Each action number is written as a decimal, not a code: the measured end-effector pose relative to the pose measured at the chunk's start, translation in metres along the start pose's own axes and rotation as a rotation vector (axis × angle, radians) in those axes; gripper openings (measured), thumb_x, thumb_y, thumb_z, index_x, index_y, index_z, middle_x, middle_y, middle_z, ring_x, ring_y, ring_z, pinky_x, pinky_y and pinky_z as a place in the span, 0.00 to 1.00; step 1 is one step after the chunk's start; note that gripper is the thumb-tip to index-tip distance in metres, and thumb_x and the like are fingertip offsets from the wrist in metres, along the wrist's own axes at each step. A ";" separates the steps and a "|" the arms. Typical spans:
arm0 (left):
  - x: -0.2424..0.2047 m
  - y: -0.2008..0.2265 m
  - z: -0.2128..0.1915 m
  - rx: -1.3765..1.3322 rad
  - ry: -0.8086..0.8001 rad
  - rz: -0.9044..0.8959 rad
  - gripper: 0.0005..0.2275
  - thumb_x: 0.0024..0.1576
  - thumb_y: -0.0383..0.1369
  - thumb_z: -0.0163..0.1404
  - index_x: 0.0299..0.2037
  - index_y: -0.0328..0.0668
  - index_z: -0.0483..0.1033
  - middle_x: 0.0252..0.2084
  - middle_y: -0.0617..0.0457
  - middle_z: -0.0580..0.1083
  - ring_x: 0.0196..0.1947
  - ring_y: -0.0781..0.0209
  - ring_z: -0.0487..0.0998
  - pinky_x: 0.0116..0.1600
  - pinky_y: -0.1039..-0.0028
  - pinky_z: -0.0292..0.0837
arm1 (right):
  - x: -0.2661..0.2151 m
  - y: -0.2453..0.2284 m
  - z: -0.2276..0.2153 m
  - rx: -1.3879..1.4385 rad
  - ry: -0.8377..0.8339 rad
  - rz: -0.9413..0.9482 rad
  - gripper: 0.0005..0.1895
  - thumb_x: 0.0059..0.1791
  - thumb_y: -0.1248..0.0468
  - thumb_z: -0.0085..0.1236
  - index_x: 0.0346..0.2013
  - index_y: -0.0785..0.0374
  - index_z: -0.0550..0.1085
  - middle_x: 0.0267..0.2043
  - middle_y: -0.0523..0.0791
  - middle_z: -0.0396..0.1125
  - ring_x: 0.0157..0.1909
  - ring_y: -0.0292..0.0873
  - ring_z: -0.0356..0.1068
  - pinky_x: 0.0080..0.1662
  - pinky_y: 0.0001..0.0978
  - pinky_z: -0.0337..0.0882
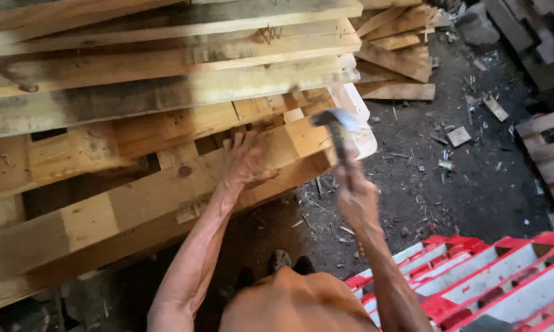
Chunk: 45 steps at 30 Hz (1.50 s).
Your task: The person uses a claw hammer to pry apart and remove wooden planks from a wooden pallet. They repeatedly strike the wood and use the claw to lever the planks loose, removing them one by one.
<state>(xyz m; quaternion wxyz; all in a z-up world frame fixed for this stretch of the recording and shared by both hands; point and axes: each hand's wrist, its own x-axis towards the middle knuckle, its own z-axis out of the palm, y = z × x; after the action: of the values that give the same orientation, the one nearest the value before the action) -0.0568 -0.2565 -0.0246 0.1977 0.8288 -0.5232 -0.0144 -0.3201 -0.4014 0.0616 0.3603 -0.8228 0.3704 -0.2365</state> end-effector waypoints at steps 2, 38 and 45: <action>-0.004 -0.001 0.004 0.075 -0.008 0.003 0.48 0.33 0.68 0.65 0.67 0.61 0.68 0.71 0.49 0.57 0.63 0.41 0.59 0.60 0.35 0.56 | -0.005 0.006 -0.009 0.118 0.108 -0.043 0.31 0.58 0.64 0.44 0.76 0.43 0.54 0.25 0.51 0.68 0.25 0.40 0.67 0.27 0.39 0.70; -0.010 0.003 -0.003 0.097 0.124 0.030 0.45 0.34 0.62 0.66 0.65 0.61 0.70 0.67 0.52 0.64 0.60 0.44 0.64 0.56 0.40 0.62 | 0.032 -0.006 -0.018 -0.075 0.117 -0.211 0.29 0.60 0.63 0.46 0.77 0.49 0.57 0.40 0.57 0.74 0.36 0.42 0.75 0.35 0.38 0.75; -0.009 0.003 -0.004 0.104 -0.017 -0.027 0.47 0.33 0.62 0.65 0.68 0.64 0.69 0.74 0.53 0.58 0.57 0.44 0.64 0.54 0.44 0.62 | 0.041 -0.005 -0.008 0.076 0.223 0.018 0.29 0.58 0.62 0.43 0.75 0.44 0.53 0.46 0.56 0.76 0.38 0.46 0.76 0.40 0.44 0.76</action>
<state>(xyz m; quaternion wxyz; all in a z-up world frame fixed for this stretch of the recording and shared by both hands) -0.0623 -0.2482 -0.0213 0.1498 0.8448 -0.5138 0.0031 -0.2982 -0.4340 0.0753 0.3500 -0.7739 0.4061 -0.3371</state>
